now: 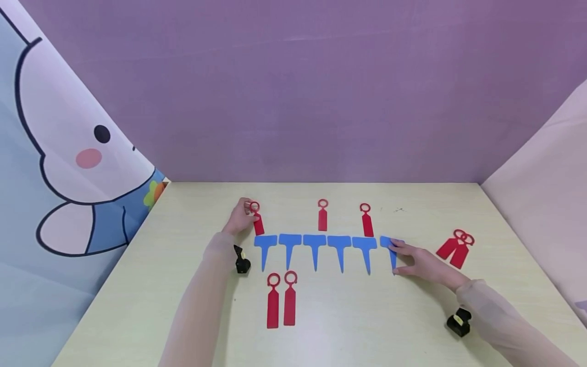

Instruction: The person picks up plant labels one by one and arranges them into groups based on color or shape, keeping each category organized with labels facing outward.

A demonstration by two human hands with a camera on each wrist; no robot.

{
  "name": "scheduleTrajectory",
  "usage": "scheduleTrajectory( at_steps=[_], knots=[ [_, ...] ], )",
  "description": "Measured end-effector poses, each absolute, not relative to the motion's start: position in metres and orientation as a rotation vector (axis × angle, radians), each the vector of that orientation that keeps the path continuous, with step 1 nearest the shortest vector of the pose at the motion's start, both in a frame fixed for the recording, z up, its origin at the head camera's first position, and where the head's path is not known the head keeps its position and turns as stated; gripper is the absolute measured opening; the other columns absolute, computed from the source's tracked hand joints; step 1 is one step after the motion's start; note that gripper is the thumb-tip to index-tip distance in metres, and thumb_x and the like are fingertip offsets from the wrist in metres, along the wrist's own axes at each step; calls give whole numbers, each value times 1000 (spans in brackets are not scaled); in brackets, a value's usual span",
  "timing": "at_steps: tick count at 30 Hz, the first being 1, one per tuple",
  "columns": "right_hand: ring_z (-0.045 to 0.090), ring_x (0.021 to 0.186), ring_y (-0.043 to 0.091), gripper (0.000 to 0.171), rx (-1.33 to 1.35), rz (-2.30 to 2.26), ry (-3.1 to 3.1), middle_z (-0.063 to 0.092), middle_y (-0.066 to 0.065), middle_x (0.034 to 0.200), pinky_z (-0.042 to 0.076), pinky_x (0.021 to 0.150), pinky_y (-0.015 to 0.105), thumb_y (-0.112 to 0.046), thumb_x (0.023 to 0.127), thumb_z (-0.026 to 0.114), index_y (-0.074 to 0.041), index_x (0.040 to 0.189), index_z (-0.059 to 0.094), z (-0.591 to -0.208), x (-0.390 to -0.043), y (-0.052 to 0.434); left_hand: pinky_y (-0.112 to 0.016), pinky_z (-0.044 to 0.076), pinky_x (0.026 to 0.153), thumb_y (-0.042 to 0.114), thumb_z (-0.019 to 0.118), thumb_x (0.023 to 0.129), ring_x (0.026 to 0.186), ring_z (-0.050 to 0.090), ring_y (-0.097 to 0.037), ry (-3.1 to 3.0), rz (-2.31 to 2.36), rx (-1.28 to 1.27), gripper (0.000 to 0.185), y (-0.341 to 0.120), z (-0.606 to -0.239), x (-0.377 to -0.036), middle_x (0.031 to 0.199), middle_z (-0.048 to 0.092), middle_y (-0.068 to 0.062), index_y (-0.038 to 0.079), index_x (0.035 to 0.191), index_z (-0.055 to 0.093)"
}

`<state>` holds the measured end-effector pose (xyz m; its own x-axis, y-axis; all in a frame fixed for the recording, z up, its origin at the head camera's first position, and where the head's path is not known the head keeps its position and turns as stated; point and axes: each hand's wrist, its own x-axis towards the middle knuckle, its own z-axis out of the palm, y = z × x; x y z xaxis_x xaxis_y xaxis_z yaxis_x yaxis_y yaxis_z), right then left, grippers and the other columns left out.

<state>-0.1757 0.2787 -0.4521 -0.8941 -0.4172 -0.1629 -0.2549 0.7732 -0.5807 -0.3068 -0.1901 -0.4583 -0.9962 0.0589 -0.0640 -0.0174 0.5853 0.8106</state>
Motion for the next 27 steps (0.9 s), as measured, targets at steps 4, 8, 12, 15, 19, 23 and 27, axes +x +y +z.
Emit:
scheduleTrajectory(
  at_steps=[4,8,12,15,19,23,27],
  knots=[
    [21,125,45,75,-521,-821,2685,27,22,139,29,95,53,-39,73,67,-2,132,38,-452,-176,279,-40,38,90,-3,60,79,99,44,-32,2709,1434,2,49,-188,-459,-307,107,44,-21,-5,119,33],
    [22,125,45,74,-530,-815,2690,28,23,139,29,96,54,-38,73,68,-1,132,39,-452,-176,279,-39,39,89,-5,61,78,98,45,-32,2709,1454,-23,49,-187,-459,-307,106,46,-21,-4,118,34],
    [22,125,45,74,-537,-813,2689,28,23,139,29,95,53,-37,74,68,-1,132,39,-453,-177,279,-39,40,89,-6,61,78,100,46,-32,2710,1472,-36,49,-186,-458,-305,108,47,-21,-4,119,34],
    [22,125,45,73,-544,-813,2692,28,23,138,29,95,53,-36,74,68,-1,131,40,-453,-177,279,-39,41,89,-7,60,78,100,46,-31,2703,1500,-61,49,-187,-458,-305,108,47,-20,-2,119,34],
    [22,125,45,72,-550,-814,2698,29,23,138,29,96,53,-35,73,69,-1,130,41,-454,-178,279,-34,44,84,-4,63,77,95,48,-27,2706,1570,-59,49,-191,-464,-309,103,48,-16,1,116,35],
    [22,125,45,72,-538,-821,2694,28,23,138,29,96,53,-34,73,69,0,130,40,-454,-177,279,-33,47,81,-5,62,77,97,51,-28,2686,1631,-68,50,-192,-466,-310,107,45,-17,2,118,34],
    [22,125,45,72,-538,-828,2692,28,23,138,28,96,54,-33,73,69,0,130,40,-454,-177,279,-36,47,83,-7,58,79,101,51,-31,2655,1628,-123,52,-190,-461,-309,115,41,-18,1,123,30]
  ],
)
